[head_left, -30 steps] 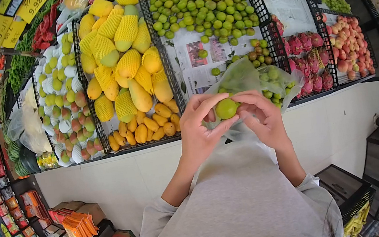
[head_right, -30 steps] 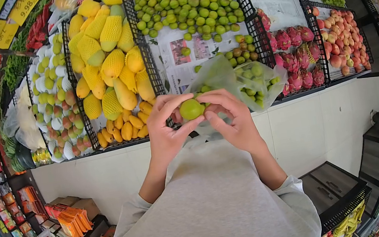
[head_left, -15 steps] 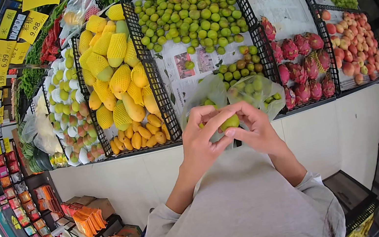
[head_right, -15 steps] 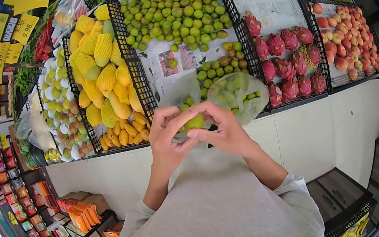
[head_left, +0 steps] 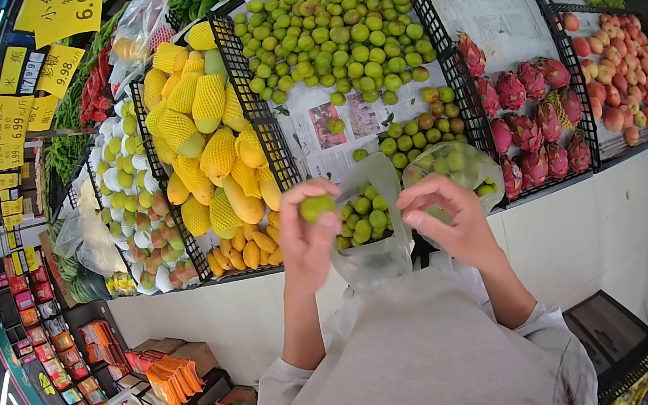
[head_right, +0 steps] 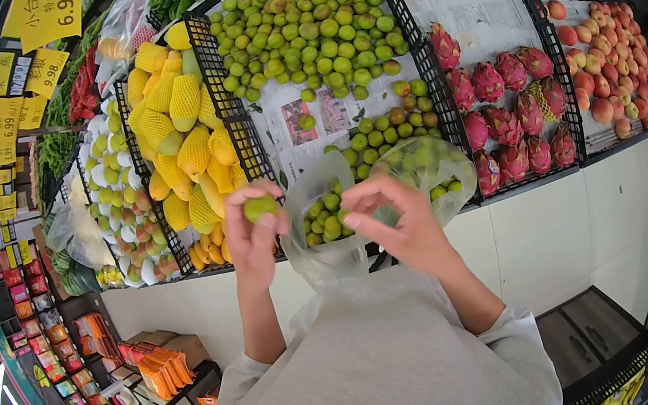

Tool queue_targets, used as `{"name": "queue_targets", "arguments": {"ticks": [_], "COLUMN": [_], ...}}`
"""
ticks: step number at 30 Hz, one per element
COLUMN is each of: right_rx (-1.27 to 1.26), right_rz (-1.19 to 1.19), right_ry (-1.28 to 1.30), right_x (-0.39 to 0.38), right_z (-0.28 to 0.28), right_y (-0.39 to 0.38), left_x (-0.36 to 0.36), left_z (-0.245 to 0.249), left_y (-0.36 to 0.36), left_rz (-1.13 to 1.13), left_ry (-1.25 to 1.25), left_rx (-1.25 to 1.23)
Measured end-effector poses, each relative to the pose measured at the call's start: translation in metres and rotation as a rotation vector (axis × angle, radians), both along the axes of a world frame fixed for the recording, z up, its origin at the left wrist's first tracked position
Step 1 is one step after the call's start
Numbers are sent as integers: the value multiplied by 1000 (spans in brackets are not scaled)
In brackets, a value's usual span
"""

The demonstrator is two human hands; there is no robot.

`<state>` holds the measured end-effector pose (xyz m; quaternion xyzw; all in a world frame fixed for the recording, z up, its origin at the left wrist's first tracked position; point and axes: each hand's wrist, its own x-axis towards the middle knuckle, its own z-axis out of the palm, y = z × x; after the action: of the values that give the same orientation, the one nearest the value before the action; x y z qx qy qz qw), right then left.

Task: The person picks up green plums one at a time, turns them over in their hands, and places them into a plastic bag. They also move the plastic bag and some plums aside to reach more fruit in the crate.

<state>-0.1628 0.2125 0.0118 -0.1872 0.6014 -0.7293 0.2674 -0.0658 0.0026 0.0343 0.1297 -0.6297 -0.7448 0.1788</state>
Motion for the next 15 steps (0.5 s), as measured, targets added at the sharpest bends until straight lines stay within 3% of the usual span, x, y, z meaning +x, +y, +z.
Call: {"name": "queue_targets", "arguments": {"ticks": [4, 7, 15], "right_rx": [148, 172, 217], "right_rz": [-125, -232, -386], "right_ry": [85, 55, -18], "right_x": [-1, 5, 25], "right_z": [-5, -3, -13], "right_y": [11, 19, 19], "left_x": [-14, -23, -50], "left_z": [-34, -55, -137], "left_y": [-40, -61, -98], "left_rz": [73, -41, -76], "left_ry": [30, -52, -321], "left_rx": [503, 813, 1035]}}
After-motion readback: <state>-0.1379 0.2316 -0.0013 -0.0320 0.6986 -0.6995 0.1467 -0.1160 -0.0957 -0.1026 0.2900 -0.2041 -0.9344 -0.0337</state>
